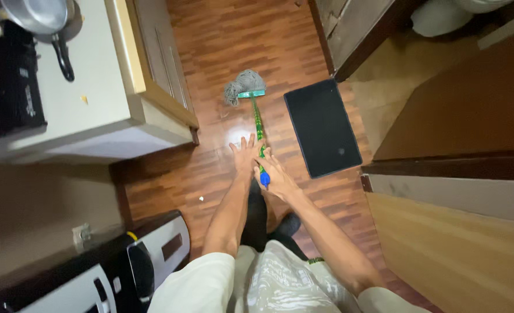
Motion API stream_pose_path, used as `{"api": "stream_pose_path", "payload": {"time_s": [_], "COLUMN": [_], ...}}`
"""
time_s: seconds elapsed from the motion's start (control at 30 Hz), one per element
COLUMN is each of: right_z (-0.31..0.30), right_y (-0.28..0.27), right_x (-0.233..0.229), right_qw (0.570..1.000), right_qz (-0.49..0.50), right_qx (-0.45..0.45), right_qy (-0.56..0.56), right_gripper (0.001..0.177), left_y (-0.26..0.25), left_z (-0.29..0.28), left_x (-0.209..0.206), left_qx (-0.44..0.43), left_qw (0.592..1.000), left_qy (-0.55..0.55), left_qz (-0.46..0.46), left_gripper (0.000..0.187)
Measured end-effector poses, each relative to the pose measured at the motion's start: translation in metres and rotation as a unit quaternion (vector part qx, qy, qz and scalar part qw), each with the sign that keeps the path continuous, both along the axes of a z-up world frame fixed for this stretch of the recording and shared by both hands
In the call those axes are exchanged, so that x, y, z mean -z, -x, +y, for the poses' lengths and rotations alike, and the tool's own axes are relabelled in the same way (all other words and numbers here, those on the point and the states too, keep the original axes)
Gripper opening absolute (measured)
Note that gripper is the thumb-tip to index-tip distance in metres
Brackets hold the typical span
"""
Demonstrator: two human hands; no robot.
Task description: The person mops the floor in a narrow hallway and kitchen area using a mop, moving it across the wooden surface between a sink unit and a water dispenser.
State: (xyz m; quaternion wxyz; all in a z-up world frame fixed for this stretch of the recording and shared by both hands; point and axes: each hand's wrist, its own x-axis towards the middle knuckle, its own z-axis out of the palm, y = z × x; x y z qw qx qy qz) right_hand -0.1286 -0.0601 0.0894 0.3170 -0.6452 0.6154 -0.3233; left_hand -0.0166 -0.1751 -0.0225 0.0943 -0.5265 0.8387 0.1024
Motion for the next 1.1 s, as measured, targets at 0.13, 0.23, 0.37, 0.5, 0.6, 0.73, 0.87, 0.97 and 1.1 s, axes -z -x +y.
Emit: {"api": "stream_pose_path", "payload": {"time_s": [0.13,0.23,0.37,0.5,0.6,0.73,0.87,0.97,1.1], "right_z": [-0.054,-0.089,-0.124,-0.152,-0.152,-0.128,-0.083,-0.035,0.035], "right_y": [0.002,-0.001,-0.005,-0.007,-0.009,-0.015,-0.024,-0.035,-0.050], "right_x": [-0.003,-0.004,0.004,-0.001,-0.013,-0.034,-0.052,-0.061,-0.063], "right_qw": [0.998,0.999,0.997,0.991,0.987,0.981,0.981,0.980,0.983], "right_qz": [0.006,0.019,0.045,0.101,0.148,0.167,0.159,0.160,0.158], "right_qx": [0.004,0.006,0.015,0.027,0.041,0.037,0.037,0.045,0.048], "right_qy": [0.058,0.048,0.055,0.080,0.054,0.092,0.105,0.110,0.077], "right_gripper": [0.041,0.040,0.045,0.050,0.044,0.039,0.036,0.035,0.036], "left_y": [0.001,0.001,-0.006,-0.004,-0.004,-0.015,-0.027,-0.038,-0.051], "left_z": [-0.050,-0.086,-0.128,-0.153,-0.146,-0.107,-0.067,-0.022,0.046], "left_x": [-0.017,-0.020,-0.013,-0.014,-0.018,-0.023,-0.024,-0.032,-0.046], "left_qx": [0.007,0.008,0.044,0.067,0.007,-0.018,0.008,0.027,0.020], "left_qw": [1.000,1.000,0.998,0.996,0.990,0.971,0.973,0.975,0.970], "left_qy": [-0.014,-0.030,-0.049,-0.043,-0.072,-0.087,-0.092,-0.071,-0.124], "left_qz": [0.001,0.003,-0.002,0.031,0.124,0.223,0.214,0.207,0.208], "left_gripper": [0.052,0.058,0.075,0.085,0.065,0.065,0.065,0.062,0.070]}}
